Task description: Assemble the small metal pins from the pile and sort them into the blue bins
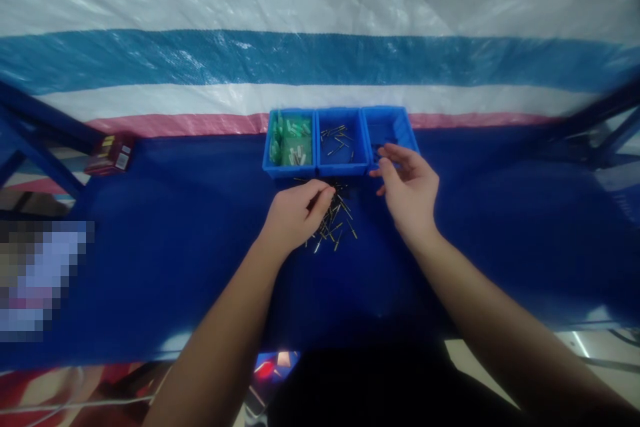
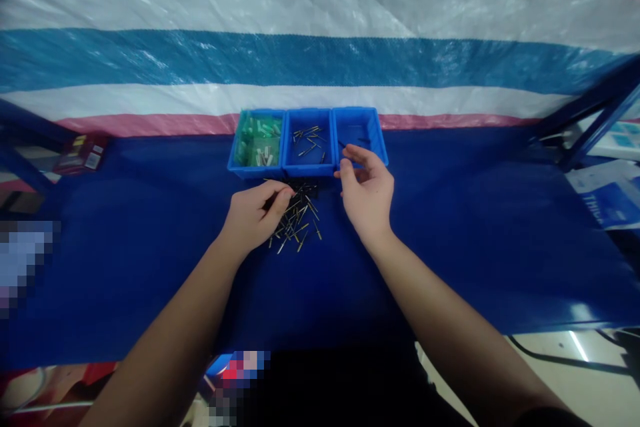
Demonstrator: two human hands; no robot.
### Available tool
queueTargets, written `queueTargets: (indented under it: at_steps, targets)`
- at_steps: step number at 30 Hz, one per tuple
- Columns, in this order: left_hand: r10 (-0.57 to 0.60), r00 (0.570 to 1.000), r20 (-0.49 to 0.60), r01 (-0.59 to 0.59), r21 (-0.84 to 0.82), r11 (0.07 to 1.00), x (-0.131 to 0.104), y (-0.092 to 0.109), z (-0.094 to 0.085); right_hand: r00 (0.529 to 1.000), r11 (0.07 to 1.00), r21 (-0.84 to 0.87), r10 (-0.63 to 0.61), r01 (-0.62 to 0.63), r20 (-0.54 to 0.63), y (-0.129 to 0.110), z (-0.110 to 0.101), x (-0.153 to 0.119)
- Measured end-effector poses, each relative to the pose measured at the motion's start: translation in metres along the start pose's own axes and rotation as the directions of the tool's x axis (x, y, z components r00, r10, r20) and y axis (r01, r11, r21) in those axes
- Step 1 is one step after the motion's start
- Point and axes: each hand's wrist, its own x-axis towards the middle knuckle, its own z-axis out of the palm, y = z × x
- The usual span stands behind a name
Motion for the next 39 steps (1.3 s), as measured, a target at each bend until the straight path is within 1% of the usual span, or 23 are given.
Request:
queueTargets:
  at_steps: [2, 5, 7, 10, 15, 19, 25, 27, 29, 31, 33, 34, 37, 39]
  targets:
    - [0.000, 1.000, 0.002, 0.000, 0.002, 1.000, 0.000, 0.000, 0.000, 0.998, 0.991, -0.117, -0.053, 0.058, 0.039, -0.002, 0.000, -0.002]
    - [0.005, 1.000, 0.003, -0.005, 0.000, 1.000, 0.000, -0.001, 0.000, 0.970, 0.944, -0.285, -0.104, 0.166, 0.220, -0.003, 0.000, -0.005]
    - [0.008, 1.000, -0.003, -0.008, 0.004, 1.000, 0.000, -0.001, 0.001, 0.940, 0.913, -0.346, -0.098, 0.215, 0.326, -0.003, 0.001, -0.008]
    - [0.009, 1.000, -0.015, -0.008, 0.015, 1.000, 0.000, -0.002, 0.002, 0.914, 0.891, -0.389, -0.067, 0.235, 0.400, -0.003, 0.002, -0.010]
    - [0.015, 1.000, -0.010, -0.015, 0.017, 1.000, -0.001, -0.001, 0.002, 0.901, 0.886, -0.407, -0.027, 0.223, 0.434, -0.001, 0.001, -0.011]
    - [0.020, 1.000, -0.009, -0.020, 0.023, 1.000, 0.000, -0.001, 0.001, 0.893, 0.876, -0.423, -0.021, 0.233, 0.449, -0.001, 0.001, -0.010]
    - [0.015, 1.000, -0.011, -0.015, 0.024, 1.000, 0.000, -0.001, 0.001, 0.896, 0.865, -0.427, -0.054, 0.262, 0.441, -0.003, 0.002, -0.011]
    - [0.011, 1.000, -0.009, -0.011, 0.018, 1.000, -0.001, -0.001, 0.001, 0.907, 0.882, -0.390, -0.092, 0.266, 0.411, -0.004, 0.002, -0.012]
    - [0.003, 1.000, -0.012, -0.003, 0.001, 1.000, -0.001, -0.001, 0.002, 0.920, 0.913, -0.317, -0.132, 0.258, 0.370, -0.007, 0.003, -0.013]
    - [-0.009, 1.000, -0.021, 0.009, -0.020, 1.000, -0.002, -0.002, 0.003, 0.925, 0.962, -0.178, -0.134, 0.208, 0.356, -0.011, 0.003, -0.015]
    - [-0.021, 0.999, -0.030, 0.020, -0.029, 0.999, -0.003, -0.004, 0.004, 0.921, 0.995, 0.006, -0.095, 0.100, 0.377, -0.014, 0.005, -0.016]
    - [-0.024, 0.999, -0.035, 0.023, -0.029, 0.999, -0.003, -0.004, 0.005, 0.916, 0.995, 0.090, -0.066, 0.033, 0.395, -0.015, 0.005, -0.016]
    - [-0.014, 0.999, -0.037, 0.013, -0.050, 0.999, -0.003, -0.004, 0.005, 0.891, 0.956, 0.241, 0.044, -0.170, 0.453, -0.015, 0.008, -0.015]
    - [0.002, 1.000, -0.028, -0.004, -0.079, 0.997, -0.002, -0.002, 0.005, 0.858, 0.909, 0.302, 0.106, -0.289, 0.502, -0.014, 0.009, -0.014]
